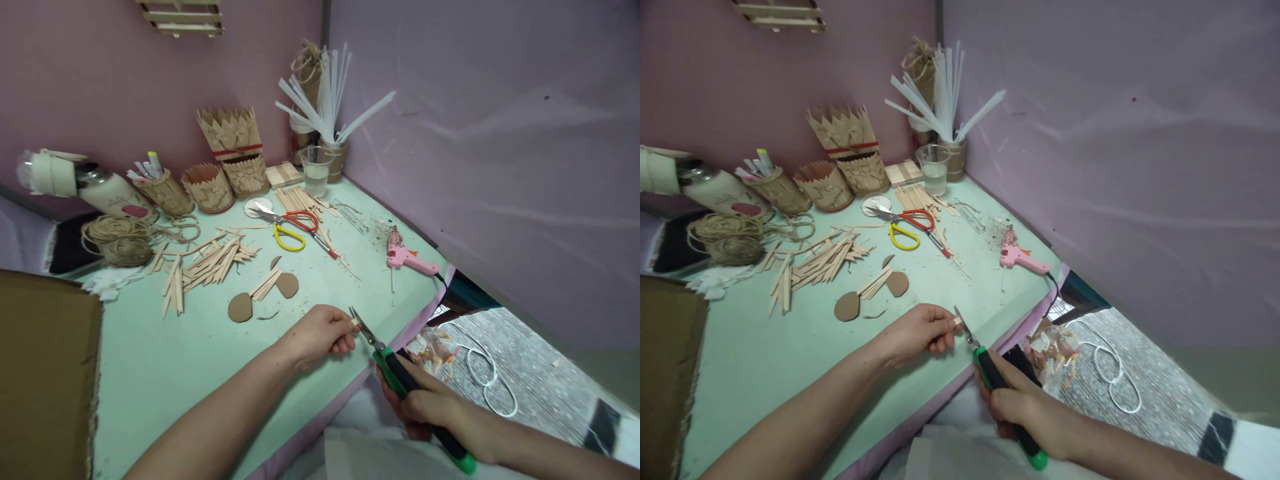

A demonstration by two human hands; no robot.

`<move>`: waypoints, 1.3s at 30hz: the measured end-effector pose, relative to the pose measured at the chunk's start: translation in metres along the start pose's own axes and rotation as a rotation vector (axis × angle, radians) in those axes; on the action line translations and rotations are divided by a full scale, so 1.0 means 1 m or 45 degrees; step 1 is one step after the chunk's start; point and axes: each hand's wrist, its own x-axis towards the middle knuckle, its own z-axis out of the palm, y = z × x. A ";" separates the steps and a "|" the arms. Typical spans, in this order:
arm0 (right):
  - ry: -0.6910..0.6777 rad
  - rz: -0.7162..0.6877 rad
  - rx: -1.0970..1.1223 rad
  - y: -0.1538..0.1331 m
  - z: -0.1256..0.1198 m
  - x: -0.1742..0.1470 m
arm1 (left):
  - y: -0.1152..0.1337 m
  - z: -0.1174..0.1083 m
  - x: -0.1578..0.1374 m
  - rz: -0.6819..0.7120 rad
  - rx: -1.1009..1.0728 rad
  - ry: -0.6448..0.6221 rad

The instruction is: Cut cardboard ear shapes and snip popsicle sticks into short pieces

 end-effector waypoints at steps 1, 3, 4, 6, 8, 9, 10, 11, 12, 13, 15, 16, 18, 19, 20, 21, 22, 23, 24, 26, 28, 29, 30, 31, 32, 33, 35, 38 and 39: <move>0.030 0.019 0.034 0.003 0.000 0.001 | -0.001 0.001 0.000 -0.005 -0.001 -0.002; 0.072 0.026 0.063 0.008 0.000 0.003 | -0.001 0.001 0.000 -0.017 0.001 -0.009; 0.077 0.003 0.068 0.008 0.000 0.003 | 0.000 0.001 -0.001 -0.018 0.006 -0.017; 0.055 -0.076 0.095 0.005 0.000 0.003 | 0.004 -0.001 -0.003 0.011 0.020 -0.028; 0.013 -0.160 0.151 -0.004 0.000 0.005 | 0.010 -0.008 -0.006 0.097 0.068 -0.007; -0.001 -0.206 0.182 -0.011 0.001 0.007 | 0.014 -0.014 -0.008 0.160 0.134 0.037; -0.016 -0.252 0.210 -0.018 0.001 0.010 | 0.019 -0.022 -0.011 0.230 0.232 0.107; -0.028 -0.299 0.241 -0.025 0.002 0.015 | 0.024 -0.031 -0.014 0.306 0.373 0.212; -0.034 -0.350 0.271 -0.033 0.004 0.021 | 0.029 -0.042 -0.018 0.381 0.544 0.359; -0.042 -0.394 0.296 -0.040 0.005 0.028 | 0.034 -0.053 -0.022 0.443 0.708 0.527; -0.048 -0.478 0.342 -0.051 0.009 0.045 | 0.042 -0.077 -0.031 0.500 0.972 0.830; -0.048 -0.513 0.361 -0.055 0.011 0.053 | 0.045 -0.088 -0.035 0.483 1.090 0.940; -0.038 -0.567 0.403 -0.059 0.014 0.068 | 0.048 -0.105 -0.040 0.387 1.249 1.039; -0.032 -0.578 0.425 -0.059 0.016 0.074 | 0.049 -0.111 -0.041 0.334 1.303 1.042; -0.027 -0.584 0.446 -0.059 0.017 0.078 | 0.048 -0.115 -0.041 0.287 1.341 1.027; -0.022 -0.587 0.464 -0.057 0.017 0.082 | 0.046 -0.118 -0.040 0.253 1.369 1.005; -0.018 -0.590 0.479 -0.056 0.017 0.085 | 0.044 -0.120 -0.038 0.231 1.392 0.979; -0.016 -0.592 0.488 -0.054 0.017 0.088 | 0.042 -0.121 -0.036 0.223 1.408 0.959; -0.014 -0.594 0.497 -0.053 0.016 0.089 | 0.040 -0.122 -0.033 0.227 1.411 0.952; -0.011 -0.588 0.519 -0.051 0.013 0.092 | 0.036 -0.121 -0.029 0.242 1.401 0.959; -0.009 -0.575 0.543 -0.050 0.011 0.093 | 0.034 -0.119 -0.027 0.231 1.397 0.963; -0.008 -0.569 0.552 -0.050 0.010 0.094 | 0.035 -0.118 -0.026 0.209 1.405 0.960; -0.009 -0.564 0.559 -0.050 0.009 0.094 | 0.035 -0.117 -0.026 0.178 1.421 0.948; -0.012 -0.560 0.565 -0.050 0.009 0.095 | 0.037 -0.115 -0.026 0.145 1.435 0.933; -0.019 -0.560 0.570 -0.050 0.009 0.095 | 0.038 -0.114 -0.027 0.118 1.443 0.922; -0.029 -0.560 0.575 -0.050 0.009 0.096 | 0.039 -0.113 -0.027 0.097 1.449 0.916; -0.045 -0.571 0.591 -0.050 0.010 0.096 | 0.041 -0.112 -0.028 0.071 1.450 0.912; -0.060 -0.588 0.610 -0.049 0.010 0.096 | 0.041 -0.114 -0.029 0.044 1.447 0.919; -0.064 -0.591 0.615 -0.049 0.010 0.096 | 0.040 -0.115 -0.030 0.032 1.452 0.919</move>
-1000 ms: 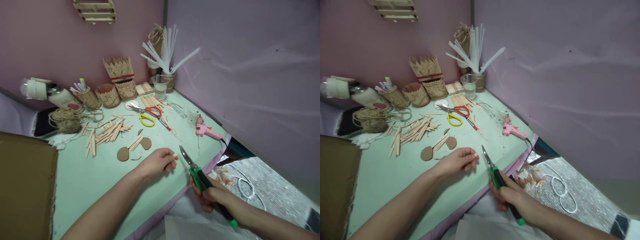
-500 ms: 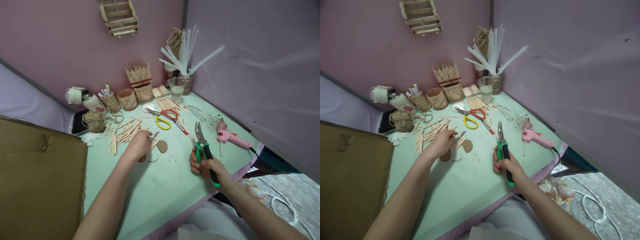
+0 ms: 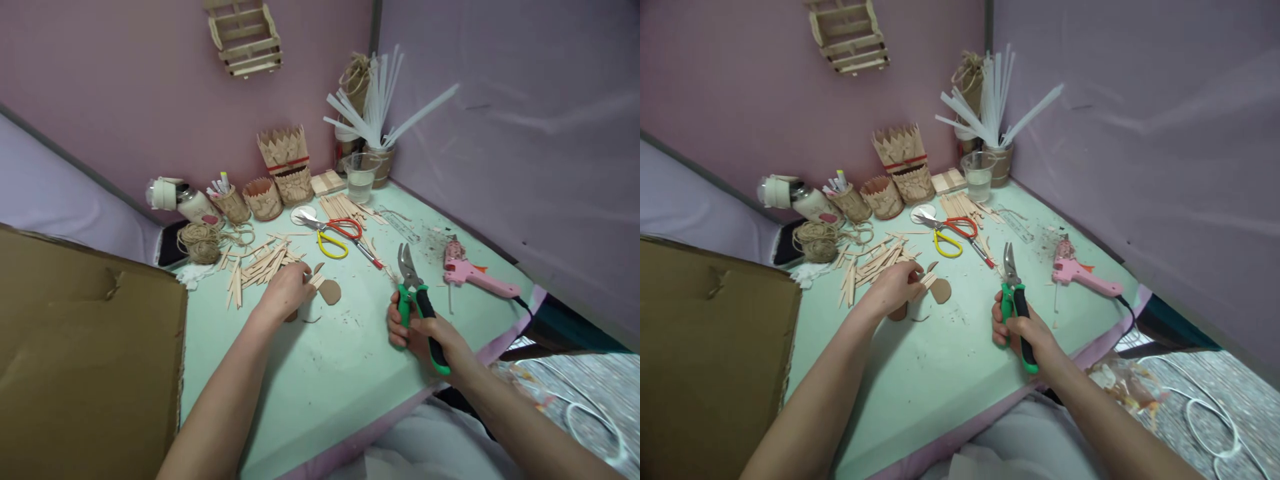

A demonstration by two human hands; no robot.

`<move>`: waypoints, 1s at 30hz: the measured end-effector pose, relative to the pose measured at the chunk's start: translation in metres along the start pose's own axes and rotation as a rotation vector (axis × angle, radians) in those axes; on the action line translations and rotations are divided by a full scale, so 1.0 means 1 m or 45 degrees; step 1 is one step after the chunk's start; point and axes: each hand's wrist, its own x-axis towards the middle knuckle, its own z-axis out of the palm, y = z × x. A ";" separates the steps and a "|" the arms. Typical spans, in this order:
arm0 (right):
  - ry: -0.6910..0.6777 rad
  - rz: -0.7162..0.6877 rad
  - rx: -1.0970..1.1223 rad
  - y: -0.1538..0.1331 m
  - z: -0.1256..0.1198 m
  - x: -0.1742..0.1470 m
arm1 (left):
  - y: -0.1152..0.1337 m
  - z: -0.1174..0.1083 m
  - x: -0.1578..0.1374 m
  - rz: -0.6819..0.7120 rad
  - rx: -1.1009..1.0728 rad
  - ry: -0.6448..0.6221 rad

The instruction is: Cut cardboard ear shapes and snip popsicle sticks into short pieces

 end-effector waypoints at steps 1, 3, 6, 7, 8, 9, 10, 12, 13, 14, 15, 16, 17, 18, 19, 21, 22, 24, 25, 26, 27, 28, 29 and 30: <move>-0.006 0.000 0.003 0.000 0.000 0.000 | 0.000 0.000 0.000 -0.007 0.014 -0.009; -0.013 0.002 0.004 0.000 -0.001 0.000 | 0.001 0.002 -0.002 -0.005 0.068 -0.025; -0.012 0.007 -0.004 0.001 -0.003 0.000 | 0.007 0.007 -0.003 0.015 0.176 -0.018; -0.009 0.011 -0.006 0.001 -0.003 0.001 | 0.008 0.009 -0.003 0.020 0.206 -0.015; -0.005 0.014 -0.005 0.001 -0.003 0.001 | 0.009 0.010 -0.003 0.022 0.227 -0.018; -0.005 0.017 -0.004 0.001 -0.003 0.002 | 0.009 0.011 -0.002 0.022 0.239 -0.024; -0.007 0.023 -0.001 0.001 -0.003 0.002 | 0.009 0.011 -0.002 0.024 0.245 -0.030; -0.010 0.031 0.004 0.001 -0.003 0.002 | 0.007 0.011 0.000 0.031 0.250 -0.026; -0.009 0.031 0.005 0.000 -0.003 0.002 | 0.006 0.011 0.000 0.041 0.257 -0.014; -0.007 0.032 0.005 0.000 -0.002 0.002 | 0.004 0.011 0.001 0.050 0.265 0.001; 0.000 0.031 0.004 0.000 -0.002 0.001 | 0.003 0.011 0.001 0.057 0.274 0.019; 0.008 0.030 0.005 0.000 -0.001 0.001 | 0.002 0.011 0.002 0.062 0.281 0.037; 0.012 0.032 0.006 -0.001 -0.001 0.000 | 0.001 0.010 0.002 0.064 0.283 0.052; 0.014 0.034 0.008 -0.001 0.000 -0.001 | 0.000 0.010 0.002 0.064 0.278 0.062; 0.018 0.036 0.010 -0.001 0.000 -0.001 | -0.002 0.010 0.003 0.063 0.264 0.065; 0.023 0.039 0.011 -0.001 0.001 -0.001 | -0.005 0.008 0.004 0.064 0.224 0.056; 0.024 0.043 0.010 -0.001 0.001 -0.001 | -0.006 0.007 0.004 0.066 0.202 0.048; 0.017 0.045 0.014 -0.002 0.001 -0.001 | -0.010 0.002 0.005 0.078 0.162 0.026; 0.010 0.045 0.018 -0.002 0.001 -0.001 | -0.013 -0.001 0.005 0.082 0.138 0.014; 0.004 0.043 0.025 -0.002 0.001 -0.001 | -0.016 -0.005 0.005 0.085 0.106 0.004; -0.001 0.040 0.032 -0.003 0.000 -0.001 | -0.019 -0.009 0.004 0.083 0.067 0.003; -0.004 0.040 0.038 -0.003 0.000 -0.001 | -0.023 -0.014 0.004 0.078 0.023 0.010; -0.005 0.044 0.042 -0.002 -0.001 -0.001 | -0.027 -0.018 0.004 0.074 -0.022 0.029; -0.007 0.051 0.044 -0.002 -0.002 -0.001 | -0.032 -0.023 0.004 0.064 -0.062 0.055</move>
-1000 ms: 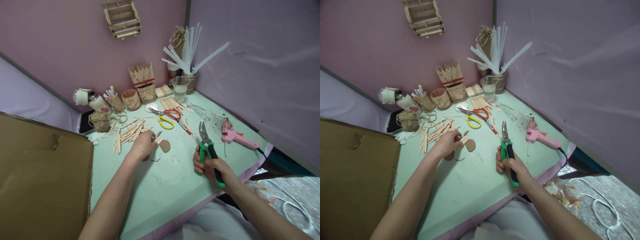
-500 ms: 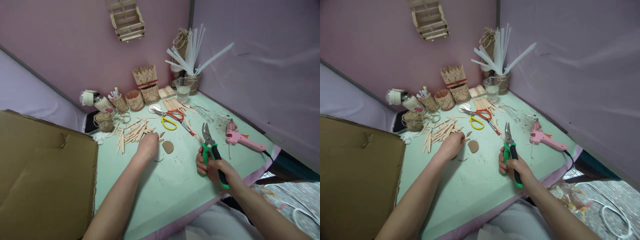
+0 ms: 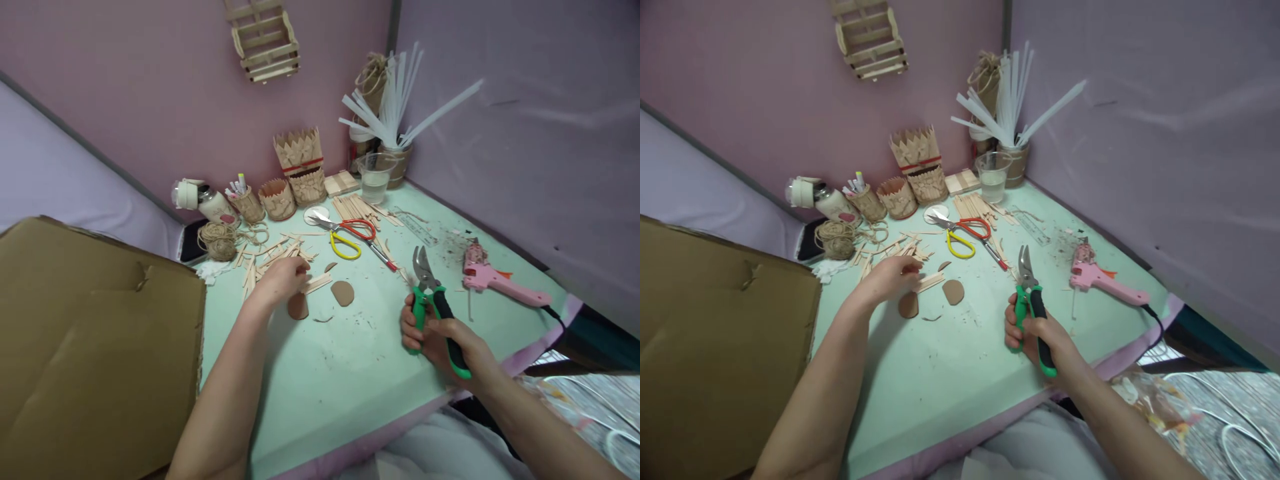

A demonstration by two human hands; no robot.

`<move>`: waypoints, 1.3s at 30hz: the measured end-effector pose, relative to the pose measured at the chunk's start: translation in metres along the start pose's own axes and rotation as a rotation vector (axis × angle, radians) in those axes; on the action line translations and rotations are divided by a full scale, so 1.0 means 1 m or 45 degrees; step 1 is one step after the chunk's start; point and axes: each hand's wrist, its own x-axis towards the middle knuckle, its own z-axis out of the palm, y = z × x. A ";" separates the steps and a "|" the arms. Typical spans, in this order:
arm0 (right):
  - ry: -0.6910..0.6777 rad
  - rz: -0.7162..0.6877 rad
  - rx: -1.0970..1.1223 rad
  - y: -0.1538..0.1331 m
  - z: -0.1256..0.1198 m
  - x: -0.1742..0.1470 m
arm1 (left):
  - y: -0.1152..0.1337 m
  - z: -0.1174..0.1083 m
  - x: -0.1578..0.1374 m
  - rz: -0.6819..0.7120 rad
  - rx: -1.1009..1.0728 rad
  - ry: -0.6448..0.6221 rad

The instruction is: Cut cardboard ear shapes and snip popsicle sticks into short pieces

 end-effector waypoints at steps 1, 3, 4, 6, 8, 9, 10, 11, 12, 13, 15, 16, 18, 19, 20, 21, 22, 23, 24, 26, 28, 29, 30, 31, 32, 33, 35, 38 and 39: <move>-0.003 0.008 0.003 0.001 -0.001 0.001 | -0.005 -0.005 0.000 -0.013 -0.033 0.023; -0.014 0.018 0.014 0.002 -0.004 0.003 | -0.015 -0.014 -0.002 -0.058 -0.073 0.057; -0.019 0.019 0.024 0.003 -0.005 0.003 | -0.020 -0.018 -0.002 -0.083 -0.081 0.072; -0.025 0.016 0.029 0.004 -0.007 0.005 | -0.029 -0.026 -0.004 -0.128 -0.072 0.113; -0.028 0.018 0.011 0.004 -0.007 0.005 | -0.038 -0.033 -0.006 -0.165 -0.035 0.181; -0.027 0.023 0.000 0.003 -0.006 0.004 | -0.042 -0.035 -0.007 -0.189 -0.012 0.215; -0.027 0.029 -0.005 0.003 -0.006 0.004 | -0.046 -0.037 -0.008 -0.214 0.010 0.244; -0.027 0.036 -0.005 0.003 -0.006 0.004 | -0.049 -0.039 -0.008 -0.240 0.030 0.266; -0.027 0.038 0.001 0.003 -0.007 0.004 | -0.053 -0.039 -0.008 -0.265 0.045 0.280; -0.024 0.046 0.005 0.003 -0.007 0.004 | -0.056 -0.039 -0.008 -0.285 0.054 0.286; -0.026 0.061 0.012 0.004 -0.011 0.005 | -0.061 -0.036 -0.006 -0.302 0.056 0.286; -0.034 0.066 0.023 0.004 -0.012 0.006 | -0.062 -0.033 -0.004 -0.300 0.052 0.286; -0.049 0.081 0.056 0.005 -0.016 0.007 | -0.062 -0.027 0.000 -0.277 0.038 0.300; -0.054 0.088 0.071 0.006 -0.017 0.008 | -0.061 -0.023 0.003 -0.262 0.029 0.314; -0.053 0.093 0.080 0.006 -0.017 0.008 | -0.059 -0.019 0.005 -0.248 0.020 0.335; -0.047 0.104 0.078 0.006 -0.017 0.008 | -0.057 -0.015 0.008 -0.236 0.011 0.360; -0.039 0.111 0.069 0.005 -0.016 0.008 | -0.054 -0.011 0.010 -0.227 0.001 0.386; -0.033 0.112 0.059 0.005 -0.016 0.007 | -0.052 -0.007 0.013 -0.220 -0.008 0.409; -0.028 0.110 0.049 0.005 -0.015 0.007 | -0.050 -0.003 0.015 -0.216 -0.018 0.432; -0.024 0.107 0.031 0.004 -0.015 0.007 | -0.046 0.004 0.017 -0.212 -0.040 0.474; -0.028 0.107 0.023 0.004 -0.015 0.007 | -0.044 0.010 0.019 -0.212 -0.067 0.506; -0.034 0.111 0.020 0.004 -0.016 0.007 | -0.044 0.012 0.020 -0.215 -0.084 0.516; -0.036 0.112 0.020 0.004 -0.016 0.008 | -0.044 0.014 0.020 -0.221 -0.104 0.522; -0.036 0.112 0.020 0.005 -0.017 0.008 | -0.044 0.015 0.021 -0.228 -0.127 0.524; -0.032 0.112 0.020 0.004 -0.016 0.008 | -0.044 0.016 0.022 -0.234 -0.153 0.524; -0.025 0.113 0.019 0.004 -0.016 0.008 | -0.044 0.016 0.022 -0.240 -0.181 0.525; -0.012 0.113 0.019 0.003 -0.014 0.007 | -0.045 0.016 0.023 -0.253 -0.246 0.529; 0.003 0.118 0.020 0.002 -0.011 0.006 | -0.044 0.013 0.022 -0.269 -0.381 0.522; 0.005 0.116 0.022 0.002 -0.010 0.007 | -0.042 0.012 0.022 -0.269 -0.442 0.503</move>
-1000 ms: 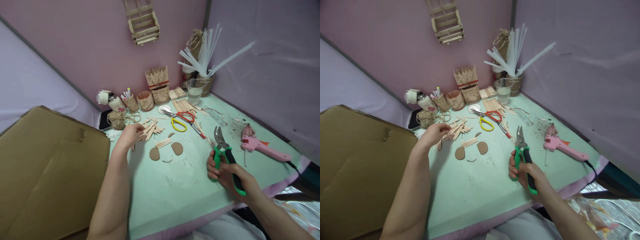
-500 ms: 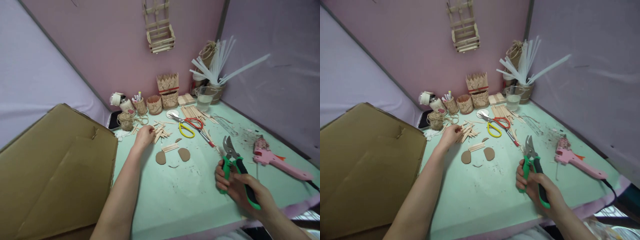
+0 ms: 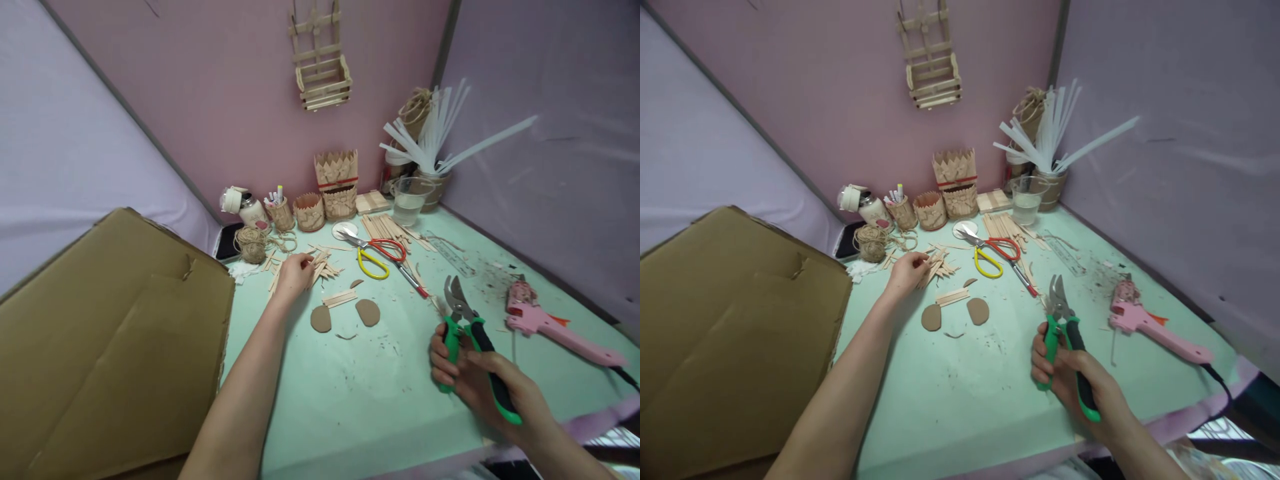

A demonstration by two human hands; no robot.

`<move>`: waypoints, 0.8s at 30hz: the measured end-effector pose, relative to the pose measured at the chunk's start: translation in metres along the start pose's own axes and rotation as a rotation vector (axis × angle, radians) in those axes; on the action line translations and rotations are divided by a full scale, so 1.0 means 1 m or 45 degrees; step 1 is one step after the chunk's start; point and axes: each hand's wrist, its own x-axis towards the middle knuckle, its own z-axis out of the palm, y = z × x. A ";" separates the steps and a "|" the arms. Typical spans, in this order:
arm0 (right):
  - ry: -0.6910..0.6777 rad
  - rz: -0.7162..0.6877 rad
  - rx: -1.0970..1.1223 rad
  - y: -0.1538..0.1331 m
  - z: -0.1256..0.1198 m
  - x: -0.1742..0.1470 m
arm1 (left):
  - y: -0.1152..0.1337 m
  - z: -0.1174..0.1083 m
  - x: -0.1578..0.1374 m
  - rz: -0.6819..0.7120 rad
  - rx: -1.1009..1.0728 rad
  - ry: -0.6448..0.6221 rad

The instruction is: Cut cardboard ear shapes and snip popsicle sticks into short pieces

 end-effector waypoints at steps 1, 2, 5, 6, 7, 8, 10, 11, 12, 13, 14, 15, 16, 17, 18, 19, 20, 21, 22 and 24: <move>0.001 -0.002 0.002 0.000 0.000 0.000 | 0.002 -0.001 -0.001 -0.015 -0.064 -0.037; -0.001 -0.004 0.003 0.000 0.001 0.001 | 0.005 -0.002 -0.002 -0.028 -0.128 -0.083; -0.030 -0.007 0.012 0.000 0.002 0.001 | 0.018 -0.007 -0.008 -0.059 -0.359 -0.275; -0.036 -0.008 0.017 0.000 0.002 0.001 | 0.023 -0.009 -0.011 -0.080 -0.491 -0.362; -0.043 -0.013 0.025 0.000 0.003 0.001 | 0.028 -0.011 -0.014 -0.126 -0.697 -0.470; -0.045 -0.016 0.033 -0.001 0.003 0.000 | 0.034 -0.012 -0.017 -0.172 -0.891 -0.575; -0.044 -0.018 0.045 -0.001 0.004 0.000 | 0.043 -0.013 -0.023 -0.256 -1.167 -0.741; -0.046 -0.018 0.050 -0.001 0.005 0.000 | 0.047 -0.013 -0.025 -0.281 -1.239 -0.795; -0.050 -0.020 0.057 -0.001 0.005 0.000 | 0.050 -0.011 -0.028 -0.300 -1.291 -0.833; -0.051 -0.024 0.063 -0.002 0.005 -0.001 | 0.053 -0.009 -0.030 -0.315 -1.337 -0.861; -0.052 -0.031 0.068 -0.002 0.005 -0.001 | 0.055 -0.006 -0.032 -0.329 -1.377 -0.883; -0.057 -0.037 0.073 -0.002 0.005 -0.001 | 0.057 -0.003 -0.034 -0.339 -1.408 -0.903; -0.061 -0.041 0.075 -0.002 0.005 -0.001 | 0.059 0.001 -0.035 -0.340 -1.430 -0.922; -0.067 -0.042 0.074 -0.002 0.005 -0.001 | 0.060 0.005 -0.037 -0.334 -1.442 -0.939; -0.072 -0.042 0.069 -0.002 0.005 -0.001 | 0.061 0.009 -0.039 -0.326 -1.446 -0.950; -0.075 -0.041 0.061 -0.002 0.006 -0.002 | 0.062 0.013 -0.040 -0.323 -1.445 -0.954; -0.076 -0.038 0.051 -0.002 0.006 -0.002 | 0.062 0.017 -0.042 -0.332 -1.443 -0.953; -0.077 -0.036 0.041 -0.002 0.007 -0.002 | 0.063 0.021 -0.043 -0.353 -1.439 -0.948; -0.076 -0.036 0.034 -0.002 0.007 -0.002 | 0.064 0.025 -0.045 -0.381 -1.435 -0.944; -0.079 -0.039 0.034 -0.003 0.008 -0.001 | 0.066 0.033 -0.049 -0.424 -1.431 -0.931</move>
